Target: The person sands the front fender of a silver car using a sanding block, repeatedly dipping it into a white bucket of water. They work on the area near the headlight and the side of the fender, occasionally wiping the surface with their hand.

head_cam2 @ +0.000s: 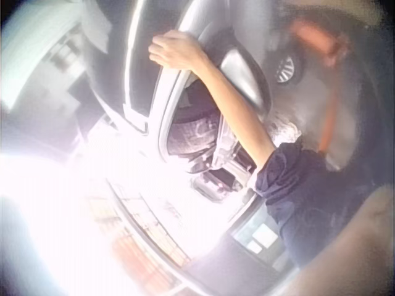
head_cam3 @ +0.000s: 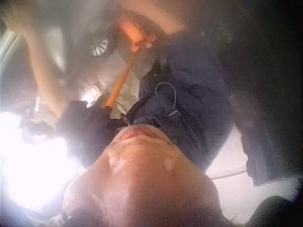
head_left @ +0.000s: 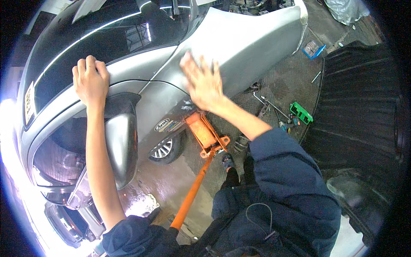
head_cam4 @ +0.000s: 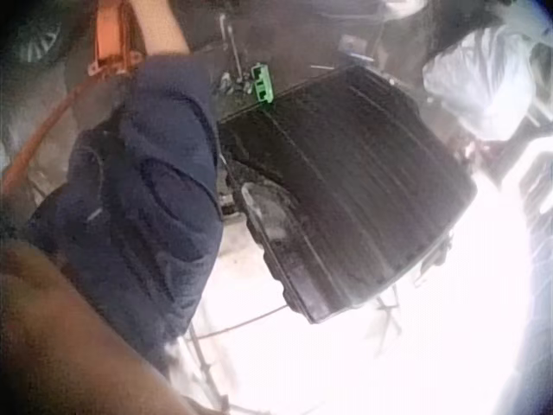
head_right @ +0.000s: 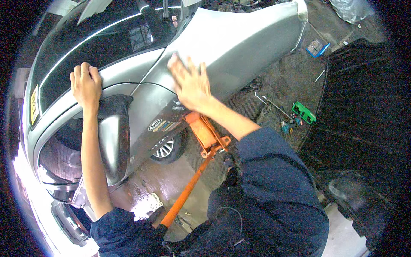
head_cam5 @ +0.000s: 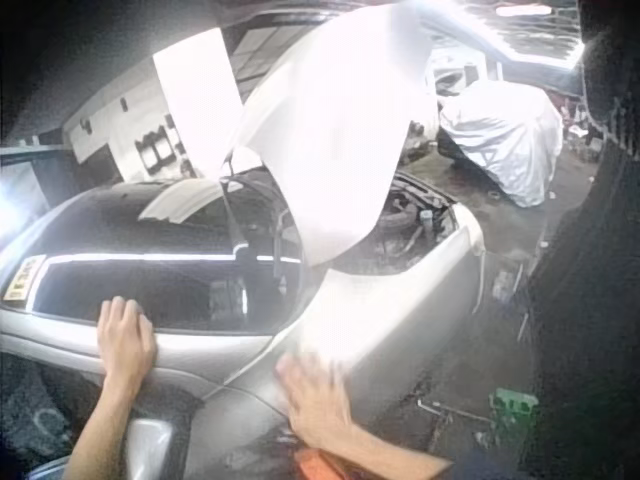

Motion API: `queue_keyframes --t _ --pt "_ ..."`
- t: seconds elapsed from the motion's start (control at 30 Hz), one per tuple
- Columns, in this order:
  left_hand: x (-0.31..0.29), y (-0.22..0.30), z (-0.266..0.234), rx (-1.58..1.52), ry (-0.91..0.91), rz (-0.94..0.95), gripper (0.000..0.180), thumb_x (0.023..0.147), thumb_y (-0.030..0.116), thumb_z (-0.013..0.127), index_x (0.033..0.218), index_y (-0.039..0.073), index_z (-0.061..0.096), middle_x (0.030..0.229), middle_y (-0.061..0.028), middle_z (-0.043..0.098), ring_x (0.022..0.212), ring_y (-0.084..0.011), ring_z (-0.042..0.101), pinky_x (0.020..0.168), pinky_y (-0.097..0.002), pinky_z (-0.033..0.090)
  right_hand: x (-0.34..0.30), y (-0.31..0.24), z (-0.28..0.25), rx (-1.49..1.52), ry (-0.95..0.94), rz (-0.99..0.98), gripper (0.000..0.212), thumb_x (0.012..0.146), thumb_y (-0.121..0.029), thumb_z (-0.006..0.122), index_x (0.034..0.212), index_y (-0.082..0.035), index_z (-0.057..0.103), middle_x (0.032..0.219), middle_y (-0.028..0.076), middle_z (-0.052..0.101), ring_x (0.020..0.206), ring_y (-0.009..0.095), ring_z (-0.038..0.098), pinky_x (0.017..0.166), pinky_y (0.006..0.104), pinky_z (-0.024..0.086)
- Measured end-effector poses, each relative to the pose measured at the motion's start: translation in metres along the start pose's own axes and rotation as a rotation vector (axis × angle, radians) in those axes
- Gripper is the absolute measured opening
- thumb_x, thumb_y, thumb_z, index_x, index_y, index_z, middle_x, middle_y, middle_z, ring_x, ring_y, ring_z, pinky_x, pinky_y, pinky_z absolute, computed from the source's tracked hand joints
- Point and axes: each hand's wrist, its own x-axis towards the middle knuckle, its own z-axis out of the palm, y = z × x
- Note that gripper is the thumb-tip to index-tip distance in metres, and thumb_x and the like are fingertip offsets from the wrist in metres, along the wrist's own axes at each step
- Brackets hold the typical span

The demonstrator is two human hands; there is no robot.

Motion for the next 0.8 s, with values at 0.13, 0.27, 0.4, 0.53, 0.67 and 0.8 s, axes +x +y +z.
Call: queue_keyframes --t 0.13,0.27,0.4,0.53,0.67,0.8 --pt "0.002 0.0 -0.001 0.023 0.003 0.005 0.013 0.09 0.02 0.06 0.09 0.009 0.067 0.092 -0.0097 0.064 0.089 -0.0322 0.062 0.078 -0.0456 0.052 0.044 0.049 -0.019 -0.092 0.124 0.145 0.048 0.105 -0.035 0.041 0.153 -0.032 0.047 0.161 -0.002 0.043 0.15 0.042 0.032 0.116 0.0737 0.015" --pt "0.004 0.003 -0.001 0.015 0.015 0.015 0.012 0.089 0.019 0.061 0.089 0.008 0.066 0.091 -0.0091 0.063 0.088 -0.0317 0.061 0.078 -0.0454 0.052 0.039 0.01 0.021 0.222 0.38 0.187 0.045 0.101 -0.03 0.05 0.145 -0.024 0.058 0.155 0.002 0.051 0.146 0.036 0.04 0.118 0.0695 0.018" --pt "0.001 0.004 0.0 0.004 0.01 0.0 0.012 0.089 0.019 0.061 0.088 0.008 0.065 0.091 -0.0099 0.063 0.088 -0.0319 0.061 0.078 -0.0455 0.051 0.026 0.041 0.006 -0.057 0.316 0.031 0.045 0.095 -0.027 0.058 0.139 -0.02 0.062 0.151 0.002 0.055 0.145 0.036 0.041 0.115 0.0731 0.021" --pt "0.0 0.002 -0.004 0.012 -0.003 0.014 0.012 0.09 0.019 0.061 0.089 0.008 0.065 0.092 -0.0111 0.063 0.089 -0.0333 0.06 0.078 -0.0458 0.051 0.094 0.067 -0.003 -0.114 0.437 0.337 0.046 0.101 -0.033 0.05 0.142 -0.014 0.058 0.154 0.007 0.051 0.146 0.038 0.039 0.115 0.0707 0.023" --pt "0.002 -0.002 -0.008 0.011 -0.004 0.004 0.011 0.089 0.018 0.061 0.091 0.007 0.064 0.092 -0.0117 0.062 0.089 -0.0338 0.059 0.078 -0.0468 0.05 0.004 0.017 0.003 0.0 0.107 0.046 0.066 0.1 -0.046 0.052 0.157 -0.016 0.039 0.164 0.007 0.037 0.151 0.037 0.031 0.119 0.0672 0.018" --pt "0.003 0.009 -0.001 -0.02 -0.005 0.012 0.011 0.09 0.017 0.06 0.091 0.007 0.063 0.093 -0.0121 0.062 0.089 -0.0343 0.059 0.077 -0.0474 0.05 0.055 0.084 -0.019 -0.193 0.184 0.226 0.064 0.102 -0.047 0.049 0.159 -0.021 0.037 0.166 0.002 0.034 0.152 0.042 0.025 0.12 0.0686 0.014"
